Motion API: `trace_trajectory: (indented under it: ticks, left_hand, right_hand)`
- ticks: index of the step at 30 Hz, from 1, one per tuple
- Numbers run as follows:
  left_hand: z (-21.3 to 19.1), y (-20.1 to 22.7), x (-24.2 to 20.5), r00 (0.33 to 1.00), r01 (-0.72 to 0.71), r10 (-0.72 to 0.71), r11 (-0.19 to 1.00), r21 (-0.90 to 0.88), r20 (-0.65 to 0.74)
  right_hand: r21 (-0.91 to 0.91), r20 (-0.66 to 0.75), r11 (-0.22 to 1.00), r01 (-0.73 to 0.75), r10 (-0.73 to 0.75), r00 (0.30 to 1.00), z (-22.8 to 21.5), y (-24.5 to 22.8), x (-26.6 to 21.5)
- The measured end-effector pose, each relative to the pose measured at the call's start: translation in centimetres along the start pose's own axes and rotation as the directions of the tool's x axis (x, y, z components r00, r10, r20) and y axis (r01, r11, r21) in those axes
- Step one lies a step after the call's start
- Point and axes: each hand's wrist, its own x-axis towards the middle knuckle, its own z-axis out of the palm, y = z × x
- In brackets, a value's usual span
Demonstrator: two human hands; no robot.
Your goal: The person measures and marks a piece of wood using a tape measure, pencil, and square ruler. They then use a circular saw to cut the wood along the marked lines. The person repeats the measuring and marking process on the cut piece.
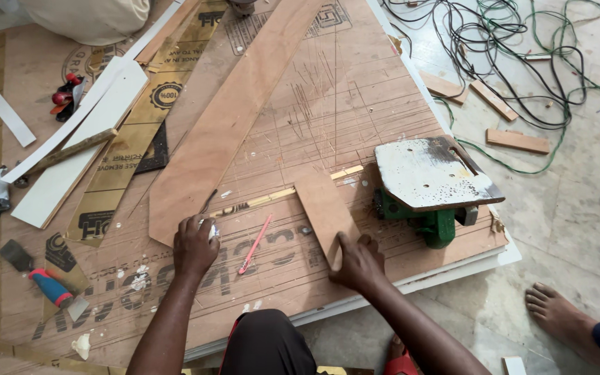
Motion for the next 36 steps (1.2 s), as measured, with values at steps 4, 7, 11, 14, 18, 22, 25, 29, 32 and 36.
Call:
trace_trajectory:
  ticks: [4,7,11,14,18,22,25,29,32,36]
  left_hand:
    - [0.5,1.5,1.0,0.999,-0.033,0.033,0.999,0.023,-0.004]
    - [2.2,3.0,2.3,0.998,-0.065,0.065,0.996,-0.068,0.001]
    - [4.3,4.3,3.9,0.997,-0.073,0.076,0.99,-0.121,0.022]
    - [5.1,3.9,4.2,0.999,-0.044,0.045,0.991,-0.129,0.008]
    - [5.6,4.1,5.0,0.999,-0.018,0.012,0.991,-0.136,-0.048]
    - [5.9,4.6,5.7,0.999,-0.033,0.031,0.995,-0.099,-0.024]
    - [6.2,5.4,6.2,0.999,-0.021,0.018,0.993,-0.117,-0.027]
    - [5.8,6.0,6.1,0.999,-0.028,0.023,0.989,-0.144,-0.039]
    - [4.4,4.5,5.0,0.996,-0.023,0.012,0.993,-0.116,-0.093]
    - [2.3,1.1,1.8,0.985,-0.004,-0.003,0.999,-0.04,-0.173]
  right_hand:
    - [-0.057,-0.035,0.997,-0.043,0.041,0.999,1.6,0.3,-0.4]
    - [-0.064,-0.034,0.997,-0.042,0.039,0.999,2.1,0.6,-0.3]
    - [-0.069,-0.052,0.997,-0.04,0.037,0.998,2.1,0.4,-0.2]
    - [-0.081,-0.029,0.995,-0.05,0.047,0.998,1.6,0.1,-0.5]
    - [-0.059,-0.018,0.998,-0.035,0.034,0.999,0.4,-0.9,-0.7]
    - [-0.019,-0.098,1.0,-0.003,0.001,0.995,-0.2,-3.1,0.7]
    - [-0.054,-0.23,0.997,0.052,-0.063,0.971,0.7,-3.8,2.1]
    - [-0.11,-0.263,0.991,0.071,-0.098,0.96,3.0,-4.0,4.0]
    - [-0.068,-0.271,0.996,0.063,-0.08,0.959,3.8,-3.7,4.8]
    - [0.004,-0.38,0.995,0.098,-0.089,0.921,3.9,-2.9,5.5]
